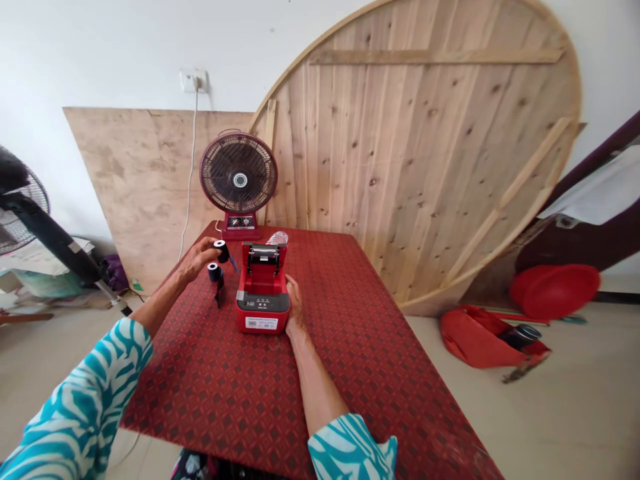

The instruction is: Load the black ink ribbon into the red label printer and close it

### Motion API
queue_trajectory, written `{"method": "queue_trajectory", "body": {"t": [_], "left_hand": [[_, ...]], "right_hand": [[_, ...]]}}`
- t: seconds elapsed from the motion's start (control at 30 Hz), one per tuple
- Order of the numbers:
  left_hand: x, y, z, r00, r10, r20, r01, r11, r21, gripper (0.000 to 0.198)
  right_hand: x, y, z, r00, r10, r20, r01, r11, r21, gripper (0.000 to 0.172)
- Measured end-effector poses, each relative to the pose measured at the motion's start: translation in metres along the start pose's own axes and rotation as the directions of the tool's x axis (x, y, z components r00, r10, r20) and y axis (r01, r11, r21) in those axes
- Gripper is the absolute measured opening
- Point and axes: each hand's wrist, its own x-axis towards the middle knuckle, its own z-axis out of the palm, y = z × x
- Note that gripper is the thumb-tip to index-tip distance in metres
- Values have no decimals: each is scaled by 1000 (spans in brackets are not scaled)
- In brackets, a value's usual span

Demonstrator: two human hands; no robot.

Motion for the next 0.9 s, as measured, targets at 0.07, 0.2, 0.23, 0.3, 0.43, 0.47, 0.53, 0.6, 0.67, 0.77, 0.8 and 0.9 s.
{"method": "queue_trajectory", "body": {"t": [0.07, 0.2, 0.23, 0.3, 0.43, 0.47, 0.53, 0.6, 0.67, 0.77, 0.8, 0.9], "left_hand": [[-14, 19, 7, 995, 6, 98, -4, 1000, -17, 40], [-31, 47, 34, 938, 69, 339, -98, 993, 71, 44], [-31, 50, 41, 919, 98, 383, -152, 982, 115, 44], [-28, 50, 56, 886, 139, 442, -262, 937, 231, 43], [-14, 41, 74, 864, 115, 490, -369, 806, 462, 46], [-11, 40, 76, 861, 112, 497, -388, 776, 498, 45], [-9, 39, 78, 852, 126, 509, -433, 717, 547, 41], [-10, 39, 78, 840, 152, 521, -473, 677, 564, 36], [-12, 37, 78, 827, 176, 534, -500, 666, 554, 33], [-14, 34, 80, 807, 192, 559, -535, 638, 554, 29], [-13, 32, 82, 801, 180, 570, -545, 612, 573, 28], [-6, 29, 88, 792, 80, 605, -553, 514, 655, 26]], "right_hand": [[0, -2, 2, 1000, 30, 1, -30, 999, 16, 55], [0, -4, 3, 999, 41, -12, -41, 999, 27, 55], [0, -5, 4, 999, 45, -6, -45, 998, 35, 54], [-1, -5, 4, 998, 54, 19, -55, 997, 54, 53], [-1, -5, 6, 999, 36, 29, -37, 998, 59, 52], [-1, -4, 6, 999, 28, 24, -29, 998, 61, 52], [0, -2, 6, 1000, 11, 21, -13, 998, 59, 50], [1, 0, 6, 1000, 1, 25, -3, 999, 51, 48], [2, 2, 5, 1000, -5, 26, 4, 999, 49, 46], [3, 4, 4, 1000, -17, 26, 16, 999, 50, 46], [3, 4, 4, 999, -23, 25, 21, 999, 47, 47], [2, 3, 4, 999, -40, 14, 39, 999, 38, 47]]}}
